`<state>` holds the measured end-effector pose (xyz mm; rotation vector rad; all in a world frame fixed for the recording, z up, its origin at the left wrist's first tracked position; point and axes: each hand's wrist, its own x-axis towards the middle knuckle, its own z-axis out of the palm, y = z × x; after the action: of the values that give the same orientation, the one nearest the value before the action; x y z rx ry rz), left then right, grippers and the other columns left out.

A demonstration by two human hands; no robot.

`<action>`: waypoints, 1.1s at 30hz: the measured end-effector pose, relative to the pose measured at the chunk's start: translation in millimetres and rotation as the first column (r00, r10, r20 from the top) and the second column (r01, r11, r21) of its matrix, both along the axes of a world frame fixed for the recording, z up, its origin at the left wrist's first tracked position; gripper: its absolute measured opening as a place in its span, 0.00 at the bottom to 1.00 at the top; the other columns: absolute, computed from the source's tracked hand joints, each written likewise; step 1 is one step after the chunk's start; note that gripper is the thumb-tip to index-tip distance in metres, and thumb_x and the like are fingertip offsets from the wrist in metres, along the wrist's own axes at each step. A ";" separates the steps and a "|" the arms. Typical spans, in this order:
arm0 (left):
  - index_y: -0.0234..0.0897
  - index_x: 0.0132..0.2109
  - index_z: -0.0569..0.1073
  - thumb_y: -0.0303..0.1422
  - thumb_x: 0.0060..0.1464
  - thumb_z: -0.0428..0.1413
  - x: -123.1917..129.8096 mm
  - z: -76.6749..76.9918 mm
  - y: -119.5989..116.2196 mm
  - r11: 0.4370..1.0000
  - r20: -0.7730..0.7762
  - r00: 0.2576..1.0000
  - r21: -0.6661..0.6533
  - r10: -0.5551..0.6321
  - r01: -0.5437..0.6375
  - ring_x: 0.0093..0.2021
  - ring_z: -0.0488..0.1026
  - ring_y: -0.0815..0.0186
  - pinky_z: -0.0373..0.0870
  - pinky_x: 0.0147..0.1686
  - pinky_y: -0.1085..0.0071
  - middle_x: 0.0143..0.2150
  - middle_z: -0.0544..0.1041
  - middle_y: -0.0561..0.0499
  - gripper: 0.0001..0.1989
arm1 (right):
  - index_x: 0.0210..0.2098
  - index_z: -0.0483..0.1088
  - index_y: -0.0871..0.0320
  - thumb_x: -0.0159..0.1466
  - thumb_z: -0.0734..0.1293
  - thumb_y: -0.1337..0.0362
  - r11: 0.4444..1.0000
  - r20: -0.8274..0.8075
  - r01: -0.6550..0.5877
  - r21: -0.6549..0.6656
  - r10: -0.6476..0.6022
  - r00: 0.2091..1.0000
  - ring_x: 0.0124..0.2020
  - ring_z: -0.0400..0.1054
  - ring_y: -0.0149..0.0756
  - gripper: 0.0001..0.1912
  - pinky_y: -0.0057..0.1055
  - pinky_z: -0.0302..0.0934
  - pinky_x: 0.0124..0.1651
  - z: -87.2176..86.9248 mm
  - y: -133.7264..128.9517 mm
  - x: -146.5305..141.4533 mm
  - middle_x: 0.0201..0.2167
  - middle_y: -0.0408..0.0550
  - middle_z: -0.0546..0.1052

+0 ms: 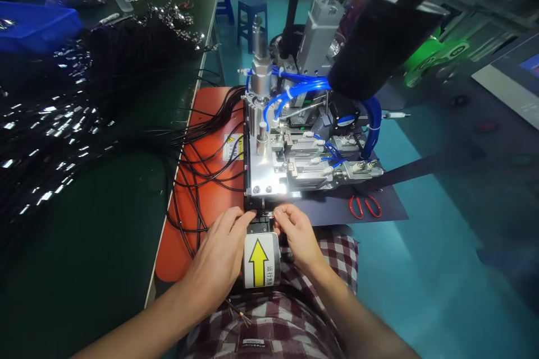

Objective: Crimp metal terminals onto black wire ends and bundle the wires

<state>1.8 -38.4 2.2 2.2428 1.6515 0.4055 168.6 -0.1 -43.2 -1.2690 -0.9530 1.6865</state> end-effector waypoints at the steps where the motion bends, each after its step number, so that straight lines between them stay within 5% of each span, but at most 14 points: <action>1: 0.33 0.56 0.65 0.24 0.59 0.42 -4.1 -0.6 -6.7 1.000 -0.029 0.999 0.009 0.028 -0.028 0.49 0.67 0.61 0.71 0.44 0.64 0.50 0.68 0.42 0.19 | 0.28 0.63 0.58 0.59 0.65 0.52 1.000 0.003 0.001 0.002 -0.001 1.000 0.21 0.56 0.27 0.16 0.26 0.52 0.27 0.0 0.2 0.2 0.17 0.36 0.64; 9: 0.37 0.62 0.61 0.34 0.62 0.43 -20.6 -7.1 -29.9 0.992 -0.303 0.951 0.124 0.065 -0.029 0.56 0.64 0.54 0.72 0.47 0.59 0.59 0.66 0.43 0.22 | 0.28 0.63 0.58 0.59 0.65 0.51 1.000 0.038 0.003 0.016 -0.003 0.999 0.21 0.58 0.27 0.16 0.27 0.52 0.28 -1.1 1.2 0.6 0.17 0.37 0.65; 22: 0.38 0.61 0.61 0.32 0.61 0.43 -26.8 -6.3 -28.7 0.990 -0.332 0.943 0.138 0.038 0.009 0.57 0.64 0.55 0.73 0.47 0.60 0.60 0.65 0.44 0.22 | 0.32 0.68 0.59 0.58 0.65 0.49 0.993 0.026 0.116 -0.014 -0.116 0.993 0.23 0.60 0.27 0.17 0.26 0.53 0.29 -5.1 -4.7 20.7 0.22 0.38 0.66; 28: 0.31 0.61 0.60 0.30 0.61 0.41 -33.6 -5.4 9.3 0.998 -0.230 0.973 0.060 0.001 0.013 0.60 0.60 0.54 0.65 0.55 0.54 0.61 0.63 0.40 0.22 | 0.31 0.68 0.59 0.59 0.65 0.51 0.988 0.054 0.148 -0.036 -0.146 0.988 0.23 0.58 0.27 0.16 0.26 0.52 0.29 -4.3 -11.2 25.8 0.22 0.39 0.65; 33: 0.36 0.55 0.65 0.27 0.63 0.38 -57.1 15.5 42.2 0.988 -0.014 0.988 -0.039 -0.151 0.151 0.58 0.62 0.62 0.63 0.56 0.63 0.61 0.62 0.43 0.19 | 0.31 0.67 0.58 0.60 0.65 0.51 0.987 0.066 0.151 -0.048 -0.148 0.987 0.24 0.58 0.27 0.16 0.26 0.52 0.30 1.1 -14.3 30.0 0.22 0.39 0.64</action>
<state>-55.2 3.8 17.7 2.3295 1.4720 0.3145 198.5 -14.4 -42.1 -1.3994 -0.8322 1.5727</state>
